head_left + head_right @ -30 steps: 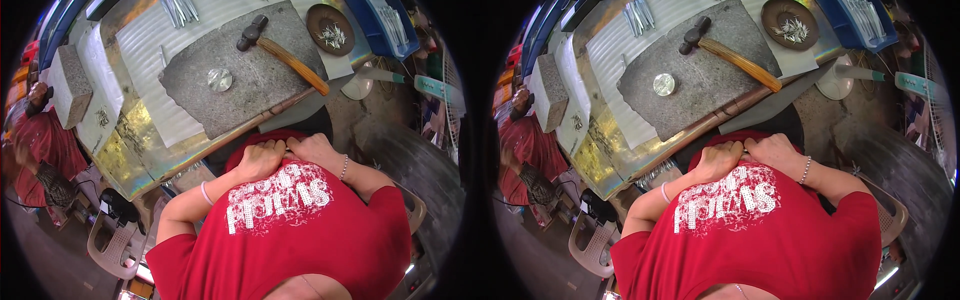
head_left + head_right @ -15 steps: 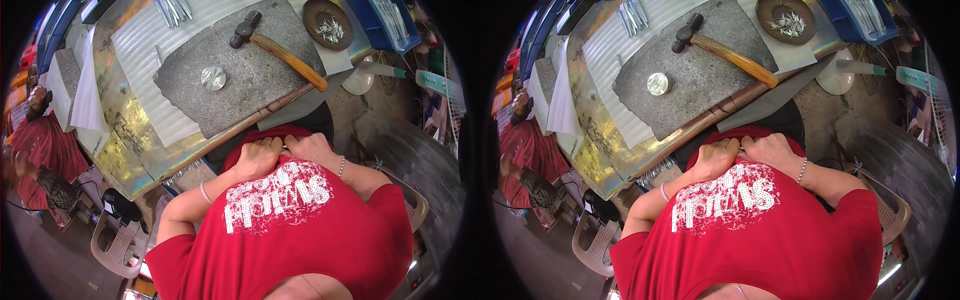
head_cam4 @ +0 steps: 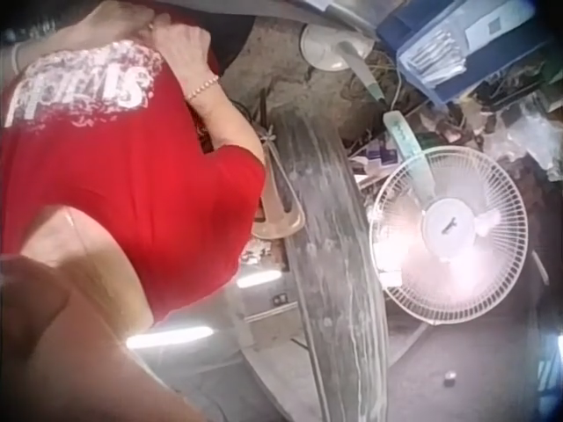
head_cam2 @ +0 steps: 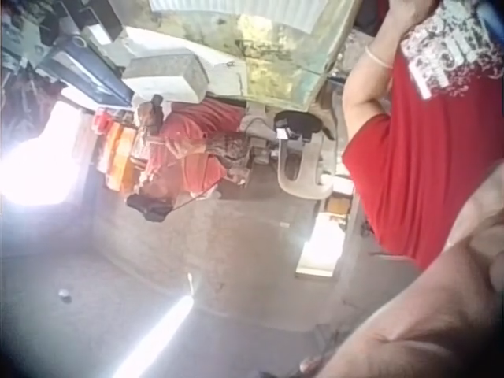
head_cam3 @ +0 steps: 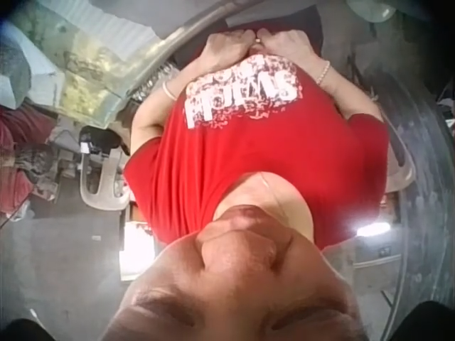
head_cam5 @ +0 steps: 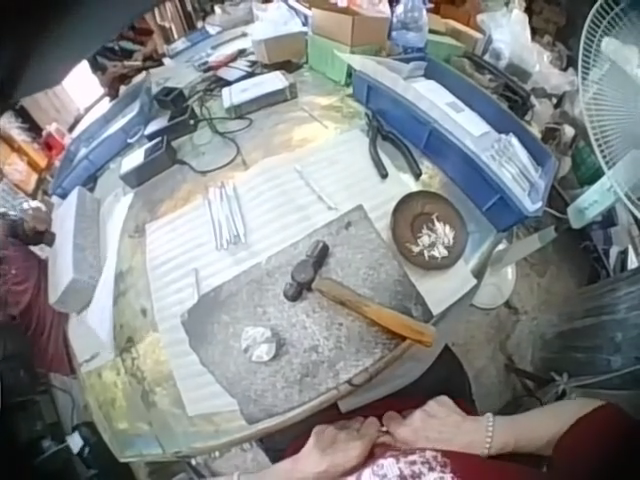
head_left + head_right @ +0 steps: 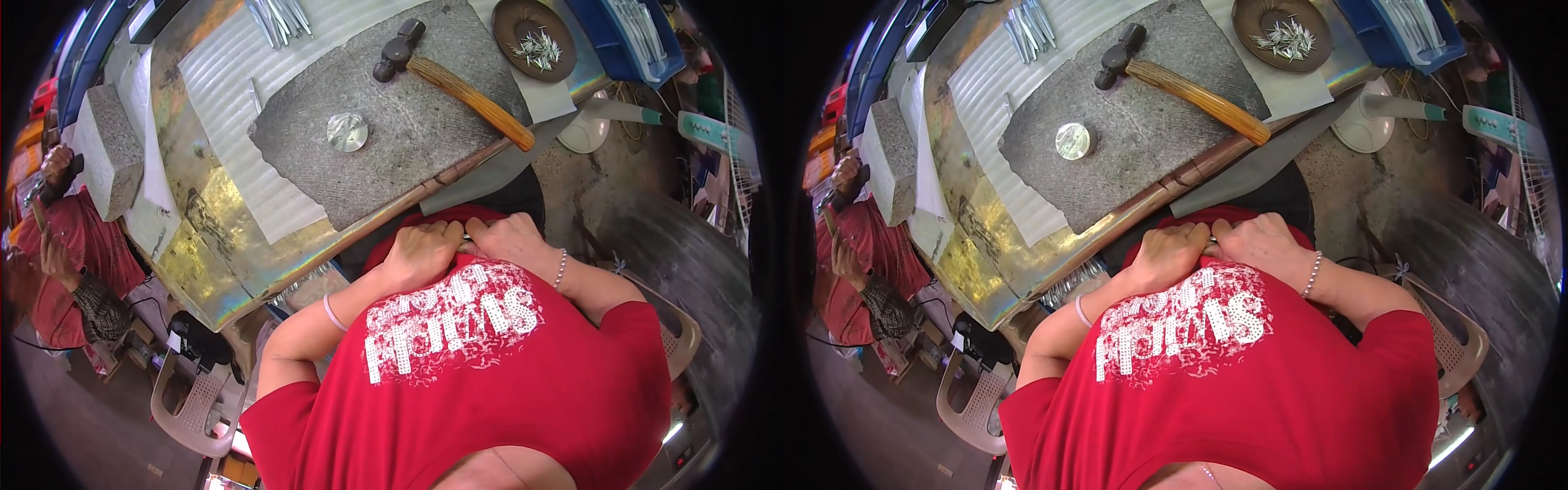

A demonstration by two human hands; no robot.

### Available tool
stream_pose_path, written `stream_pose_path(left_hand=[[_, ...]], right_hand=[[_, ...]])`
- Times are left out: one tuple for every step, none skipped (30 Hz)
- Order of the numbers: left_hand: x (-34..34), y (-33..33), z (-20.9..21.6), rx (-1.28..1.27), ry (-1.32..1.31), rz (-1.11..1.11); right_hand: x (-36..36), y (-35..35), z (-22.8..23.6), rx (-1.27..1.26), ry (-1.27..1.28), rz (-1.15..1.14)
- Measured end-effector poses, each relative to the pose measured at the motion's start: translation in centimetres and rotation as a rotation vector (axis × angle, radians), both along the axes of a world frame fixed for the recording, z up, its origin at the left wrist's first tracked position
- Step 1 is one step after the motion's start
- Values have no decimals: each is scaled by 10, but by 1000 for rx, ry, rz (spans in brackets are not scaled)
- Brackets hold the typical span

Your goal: The person is hammering and shaping small metal strips on a workbench for manufacturing.

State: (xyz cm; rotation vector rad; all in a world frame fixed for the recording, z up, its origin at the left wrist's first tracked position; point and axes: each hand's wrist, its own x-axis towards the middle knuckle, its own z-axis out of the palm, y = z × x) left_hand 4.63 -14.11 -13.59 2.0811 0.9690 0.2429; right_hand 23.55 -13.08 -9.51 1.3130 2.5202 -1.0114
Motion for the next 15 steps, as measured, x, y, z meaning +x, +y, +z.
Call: stream_pose_path(left_hand=[[1, 2, 0, 11, 0, -54], [2, 4, 1, 21, -4, -109], [3, 6, 2, 22, -7, -107], [4, 7, 3, 13, -5, -129], [4, 8, 4, 6, 0, -150], [5, 8, 5, 5, -1, -147], [6, 5, 6, 11, 29, -112], [5, 3, 8, 16, 59, -76], [5, 2, 9, 12, 60, -72], [4, 0, 11, 0, 73, -40], [4, -2, 11, -15, 87, -10], [3, -4, 10, -22, 87, -10], [2, -6, 9, 24, 70, 26], [2, -6, 7, 73, 52, 63], [2, -8, 5, 82, 58, 69]], right_hand=[[2, 2, 1, -62, -27, 35], [5, 4, 2, -61, -30, 36], [8, 5, 2, -14, -32, 110], [10, 6, 3, 32, -32, 184], [9, 7, 3, 33, -34, 187], [9, 7, 3, 39, -49, 193], [9, 8, 3, 44, -63, 199], [7, 7, 2, 42, -62, 204], [5, 4, 1, 53, -52, 178], [3, 2, -1, 62, -41, 151], [2, 1, 0, 56, -40, 153], [0, 1, 0, 29, -35, 125], [-2, 0, 1, 2, -31, 96], [-3, 0, 0, 0, -32, 96], [-3, -1, -1, 12, -36, 89]])
